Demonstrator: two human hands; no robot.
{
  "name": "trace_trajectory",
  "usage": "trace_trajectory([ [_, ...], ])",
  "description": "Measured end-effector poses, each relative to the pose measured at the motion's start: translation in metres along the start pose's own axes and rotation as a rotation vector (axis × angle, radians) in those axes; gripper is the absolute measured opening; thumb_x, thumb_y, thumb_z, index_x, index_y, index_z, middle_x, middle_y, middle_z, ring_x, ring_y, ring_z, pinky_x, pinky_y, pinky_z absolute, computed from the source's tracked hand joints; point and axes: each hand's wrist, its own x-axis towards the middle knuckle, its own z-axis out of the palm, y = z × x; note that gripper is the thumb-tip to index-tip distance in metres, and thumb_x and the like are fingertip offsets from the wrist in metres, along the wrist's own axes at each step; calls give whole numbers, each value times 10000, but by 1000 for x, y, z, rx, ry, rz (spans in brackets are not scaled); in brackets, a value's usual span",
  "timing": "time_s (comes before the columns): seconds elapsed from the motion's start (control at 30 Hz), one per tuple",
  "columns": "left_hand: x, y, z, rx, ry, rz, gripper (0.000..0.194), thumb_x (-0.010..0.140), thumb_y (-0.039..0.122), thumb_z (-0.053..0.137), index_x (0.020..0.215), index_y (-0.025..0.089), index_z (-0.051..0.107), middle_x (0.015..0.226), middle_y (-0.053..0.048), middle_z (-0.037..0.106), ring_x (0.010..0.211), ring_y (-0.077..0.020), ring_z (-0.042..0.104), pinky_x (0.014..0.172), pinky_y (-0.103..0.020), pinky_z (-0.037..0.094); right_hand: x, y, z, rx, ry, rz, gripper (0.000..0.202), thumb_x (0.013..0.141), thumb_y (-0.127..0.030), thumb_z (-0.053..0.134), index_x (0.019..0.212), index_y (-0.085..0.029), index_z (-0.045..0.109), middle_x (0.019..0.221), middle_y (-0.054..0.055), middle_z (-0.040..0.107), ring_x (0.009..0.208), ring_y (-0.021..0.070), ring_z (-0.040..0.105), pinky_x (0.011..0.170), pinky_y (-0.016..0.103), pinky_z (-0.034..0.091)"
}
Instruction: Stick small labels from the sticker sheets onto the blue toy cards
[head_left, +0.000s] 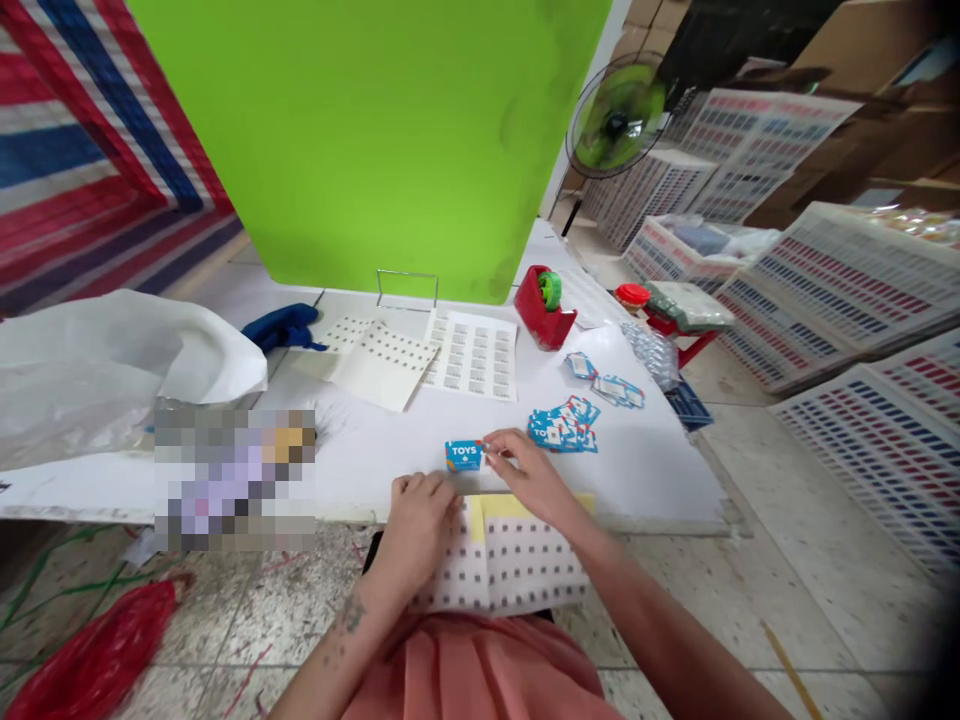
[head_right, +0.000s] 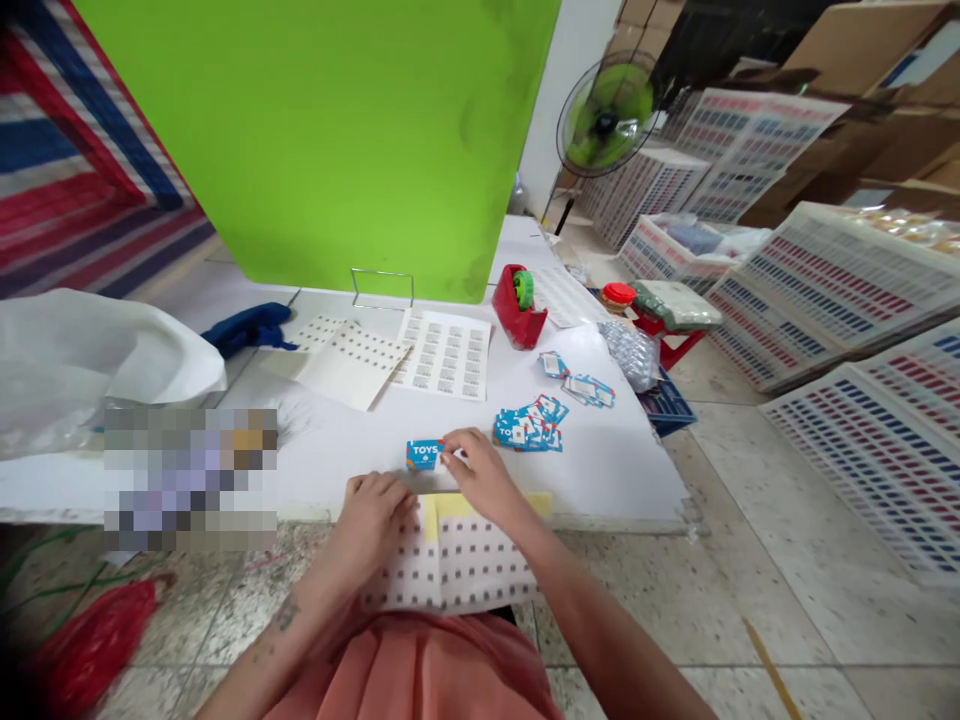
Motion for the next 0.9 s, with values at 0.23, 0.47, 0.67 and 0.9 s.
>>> trace_trajectory([
  [0.23, 2, 2, 8, 71, 76, 200, 184, 897, 161, 452, 1013, 194, 592, 1296, -55, 526, 1230, -232, 390, 1002, -439, 294, 39, 15, 2, -116, -182, 102, 69, 802, -162, 522, 775, -177, 584, 850, 30, 597, 794, 151, 560, 726, 288, 447],
  [0.47, 5, -1, 12, 83, 70, 207, 174, 905, 194, 460, 1007, 200, 600, 1274, -54, 549, 1215, -230, 417, 995, -446, 312, 44, 17, 8, -195, -185, 110, 98, 789, -161, 539, 721, -170, 610, 787, 18, 588, 759, 142, 546, 684, 253, 416],
  [0.67, 7, 0, 14, 101, 89, 212, 156, 891, 203, 488, 996, 200, 603, 1252, -36, 567, 1191, -228, 430, 982, -438, 327, 45, 21, 12, -207, -179, 103, 103, 783, -168, 548, 707, -162, 617, 778, 22, 588, 760, 145, 540, 688, 253, 408],
  [0.9, 8, 0, 13, 91, 84, 215, 174, 898, 211, 475, 1008, 205, 609, 1250, -51, 565, 1179, -240, 430, 978, -456, 327, 44, 24, 13, -204, -161, 90, 92, 783, -167, 553, 726, -162, 625, 778, 20, 587, 775, 150, 534, 707, 264, 405],
])
